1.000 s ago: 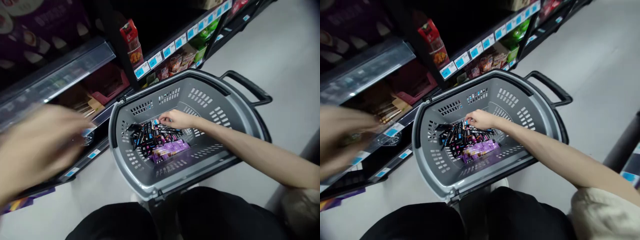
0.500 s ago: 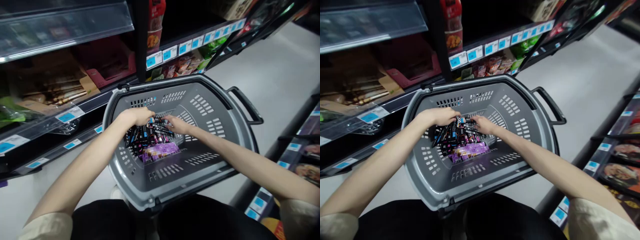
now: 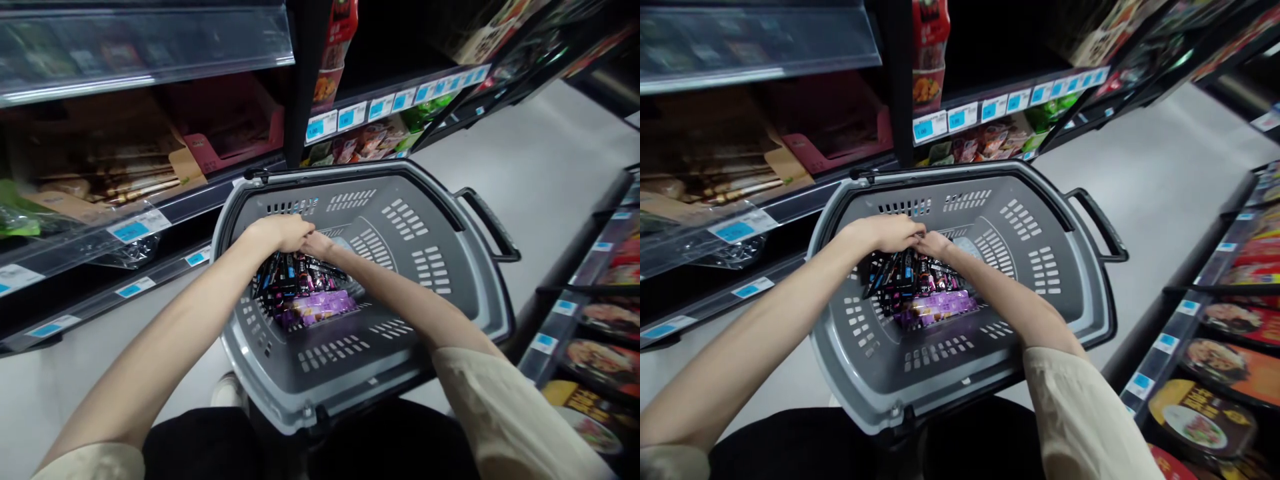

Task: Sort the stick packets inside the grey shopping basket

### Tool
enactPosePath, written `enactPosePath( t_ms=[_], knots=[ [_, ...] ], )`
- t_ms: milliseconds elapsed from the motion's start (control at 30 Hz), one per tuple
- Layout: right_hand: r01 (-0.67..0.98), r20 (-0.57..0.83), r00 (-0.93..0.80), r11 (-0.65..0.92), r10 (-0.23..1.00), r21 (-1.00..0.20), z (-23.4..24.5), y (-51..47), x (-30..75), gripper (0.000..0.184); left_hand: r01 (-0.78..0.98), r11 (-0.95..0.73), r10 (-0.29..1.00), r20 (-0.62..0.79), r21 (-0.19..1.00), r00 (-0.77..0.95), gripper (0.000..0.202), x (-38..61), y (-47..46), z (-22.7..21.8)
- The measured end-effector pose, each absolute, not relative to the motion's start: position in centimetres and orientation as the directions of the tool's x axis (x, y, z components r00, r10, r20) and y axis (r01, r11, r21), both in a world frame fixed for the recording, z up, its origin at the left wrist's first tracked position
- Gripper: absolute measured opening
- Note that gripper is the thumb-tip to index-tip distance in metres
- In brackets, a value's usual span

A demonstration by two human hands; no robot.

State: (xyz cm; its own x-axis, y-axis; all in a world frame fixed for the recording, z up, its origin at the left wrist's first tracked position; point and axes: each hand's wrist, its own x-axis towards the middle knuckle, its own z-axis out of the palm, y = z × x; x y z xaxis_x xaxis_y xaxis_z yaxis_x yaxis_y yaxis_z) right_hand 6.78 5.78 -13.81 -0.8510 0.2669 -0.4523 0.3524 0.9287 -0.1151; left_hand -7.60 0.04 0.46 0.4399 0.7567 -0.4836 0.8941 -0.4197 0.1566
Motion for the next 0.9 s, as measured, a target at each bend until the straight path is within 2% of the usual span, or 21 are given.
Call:
enactPosePath(
  t_ms=[100,200,233,300,367,433,467,500,567,633,700,800,900],
  knots=[
    [0.426,-0.496,-0.768,0.901,0.406,0.078,-12.0,6.2,7.9,0.036,0.890,-0.421,0.758,-0.471,0.174,0.451,0.040,-7.7,0.2,0.4],
    [0.539,-0.429,-0.729,0.834,0.534,0.121,-8.4,7.1,10.6,0.029,0.900,-0.389,0.776,-0.458,0.195,0.434,0.041,-7.8,0.4,0.3],
    [0.587,-0.391,-0.724,0.805,0.568,0.082,-6.9,7.4,11.7,0.027,0.908,-0.366,0.791,-0.446,0.205,0.420,0.043,-7.9,0.4,0.3],
    [0.643,-0.290,-0.751,0.757,0.592,-0.119,-3.9,7.7,14.1,0.024,0.923,-0.302,0.829,-0.412,0.238,0.377,0.051,-8.0,0.4,0.3],
    [0.621,-0.162,-0.765,0.647,0.623,-0.442,-1.4,7.4,16.2,0.026,0.933,-0.220,0.862,-0.391,0.283,0.322,0.065,-8.1,0.4,0.3],
    [0.552,-0.117,-0.663,0.377,0.740,-0.743,-0.1,6.7,17.8,0.035,0.925,-0.151,0.875,-0.390,0.348,0.289,0.077,-8.3,0.4,0.4],
    [0.479,-0.114,-0.575,0.220,0.810,-0.850,0.1,6.3,18.4,0.039,0.913,-0.129,0.883,-0.375,0.386,0.283,0.077,-8.4,0.4,0.4],
    [0.381,-0.123,-0.482,0.081,0.868,-0.921,-0.1,5.8,18.8,0.042,0.896,-0.118,0.898,-0.339,0.428,0.280,0.073,-8.6,0.5,0.4],
    [0.185,-0.165,-0.342,-0.106,0.925,-0.977,-1.0,5.1,19.4,0.046,0.845,-0.117,0.948,-0.195,0.522,0.252,0.058,-8.8,0.6,0.6],
    [0.111,-0.225,-0.345,-0.199,0.911,-0.974,-2.3,4.5,19.5,0.046,0.765,-0.122,0.986,-0.014,0.632,0.168,0.043,-8.9,0.8,0.9],
    [0.124,-0.263,-0.432,-0.233,0.862,-0.965,-3.3,3.9,19.1,0.045,0.647,-0.128,0.992,0.103,0.752,0.077,0.035,-8.6,0.9,1.3],
    [0.128,-0.263,-0.604,-0.235,0.752,-0.964,-3.9,2.5,17.7,0.045,0.451,-0.130,0.990,0.138,0.883,0.014,0.033,-7.8,0.6,2.0],
    [0.174,-0.252,-0.744,-0.186,0.619,-0.967,-3.6,0.8,16.2,0.041,0.317,-0.136,0.991,0.126,0.939,0.052,0.030,-6.8,0.0,2.3]
  ],
)
